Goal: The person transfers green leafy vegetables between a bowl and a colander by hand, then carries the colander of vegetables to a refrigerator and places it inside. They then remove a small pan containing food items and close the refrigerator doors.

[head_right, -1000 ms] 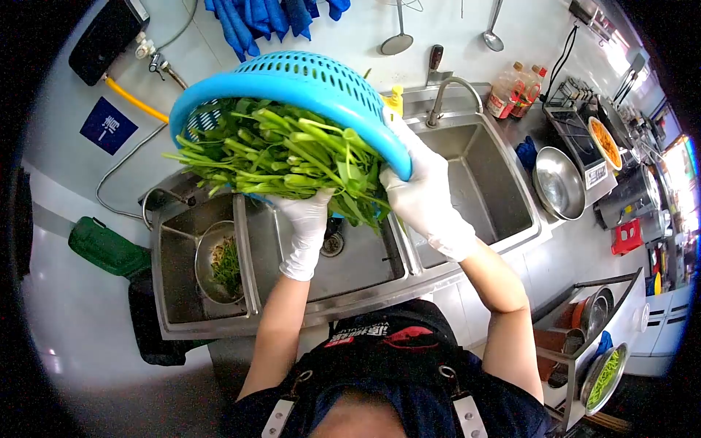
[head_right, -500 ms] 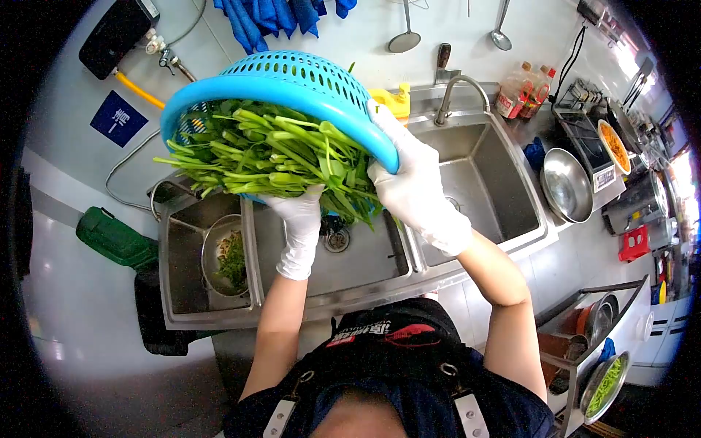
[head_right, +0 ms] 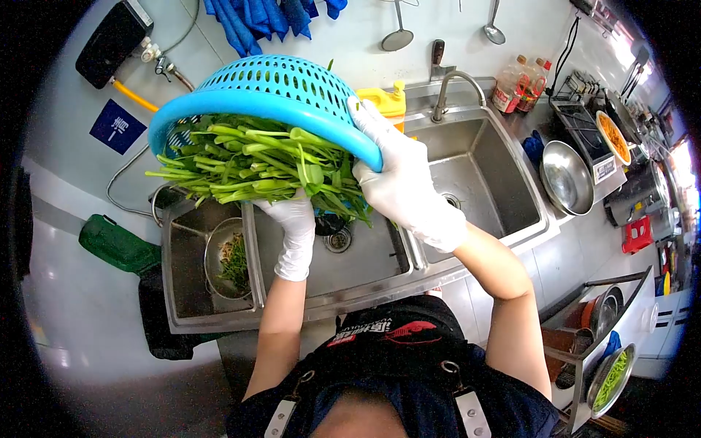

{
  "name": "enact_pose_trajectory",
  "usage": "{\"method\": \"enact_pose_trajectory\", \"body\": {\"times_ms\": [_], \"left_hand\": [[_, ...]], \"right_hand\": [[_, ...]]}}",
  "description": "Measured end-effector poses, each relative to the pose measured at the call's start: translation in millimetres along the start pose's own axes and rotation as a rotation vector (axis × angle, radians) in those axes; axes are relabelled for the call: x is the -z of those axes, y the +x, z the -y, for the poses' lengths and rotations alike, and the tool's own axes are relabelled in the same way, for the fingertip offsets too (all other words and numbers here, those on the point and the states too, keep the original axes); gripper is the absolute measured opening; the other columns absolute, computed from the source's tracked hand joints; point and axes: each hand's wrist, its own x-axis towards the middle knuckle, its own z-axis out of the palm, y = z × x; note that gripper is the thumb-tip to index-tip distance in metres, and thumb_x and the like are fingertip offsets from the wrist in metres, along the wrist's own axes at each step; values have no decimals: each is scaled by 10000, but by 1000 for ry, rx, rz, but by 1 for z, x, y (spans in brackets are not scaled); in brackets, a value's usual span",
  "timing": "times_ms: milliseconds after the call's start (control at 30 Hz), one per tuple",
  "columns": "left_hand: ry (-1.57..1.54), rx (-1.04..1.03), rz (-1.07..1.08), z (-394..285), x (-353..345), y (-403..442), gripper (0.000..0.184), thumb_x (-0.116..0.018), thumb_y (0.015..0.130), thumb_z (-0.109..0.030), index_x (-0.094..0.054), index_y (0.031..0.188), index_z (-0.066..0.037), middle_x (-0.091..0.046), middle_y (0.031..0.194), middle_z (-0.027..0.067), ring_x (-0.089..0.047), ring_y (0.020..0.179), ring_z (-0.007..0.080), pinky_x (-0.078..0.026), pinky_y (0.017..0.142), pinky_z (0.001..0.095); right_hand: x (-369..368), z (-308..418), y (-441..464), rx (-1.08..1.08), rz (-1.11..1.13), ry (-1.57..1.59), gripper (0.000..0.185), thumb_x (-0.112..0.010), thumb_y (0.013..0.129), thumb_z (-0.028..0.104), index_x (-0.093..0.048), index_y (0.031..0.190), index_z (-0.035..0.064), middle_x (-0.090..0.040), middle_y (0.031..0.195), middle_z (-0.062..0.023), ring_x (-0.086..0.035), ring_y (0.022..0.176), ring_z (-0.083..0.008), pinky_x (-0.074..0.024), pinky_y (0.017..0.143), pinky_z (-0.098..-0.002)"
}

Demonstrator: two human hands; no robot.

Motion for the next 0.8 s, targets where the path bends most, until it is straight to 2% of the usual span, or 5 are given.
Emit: {"method": "enact_pose_trajectory", "body": {"times_ms": [200, 267, 333, 567, 800], "left_hand": [[76, 24, 15, 5, 3, 0, 1060, -819, 665, -55, -74, 1408, -182, -280, 1382, 104, -366, 1223, 235, -357, 1036, 386], [-287, 218, -75, 7, 5, 2, 1018, -807, 672, -37, -99, 1391, -170, -300, 1368, 111, -388, 1208, 245, -361, 1033, 391], [72, 41, 19, 3, 0, 0, 992, -799, 672, -19, -119, 1379, -165, -314, 1358, 116, -403, 1199, 249, -362, 1033, 395], [103, 63, -137, -19, -24, -1, 517, -572, 872, -19, -305, 1315, -10, -442, 1268, 132, -452, 1158, 224, -404, 985, 397], [89, 87, -292, -12, -27, -3, 508, -590, 844, 25, -351, 1293, 27, -501, 1235, 142, -527, 1068, 228, -463, 919, 380]], "right_hand": [[0, -3, 0, 63, -21, -1, 678, -527, 671, -69, -458, 1328, 84, -453, 1310, -256, -560, 1089, -361, -471, 886, -318], [1, -3, 0, 40, -11, 12, 679, -535, 666, -59, -460, 1325, 82, -453, 1304, -264, -558, 1085, -371, -471, 891, -327], [2, -1, 1, 76, -8, -29, 677, -544, 664, -46, -458, 1324, 75, -448, 1302, -273, -560, 1074, -377, -474, 889, -340], [7, 26, 16, 206, 61, -317, 635, -587, 676, 17, -440, 1292, -19, -486, 1192, -258, -584, 923, -370, -491, 783, -389], [1, 38, 23, 247, 125, -391, 609, -609, 662, 46, -463, 1244, -60, -512, 1091, -278, -574, 927, -383, -506, 716, -405]]}}
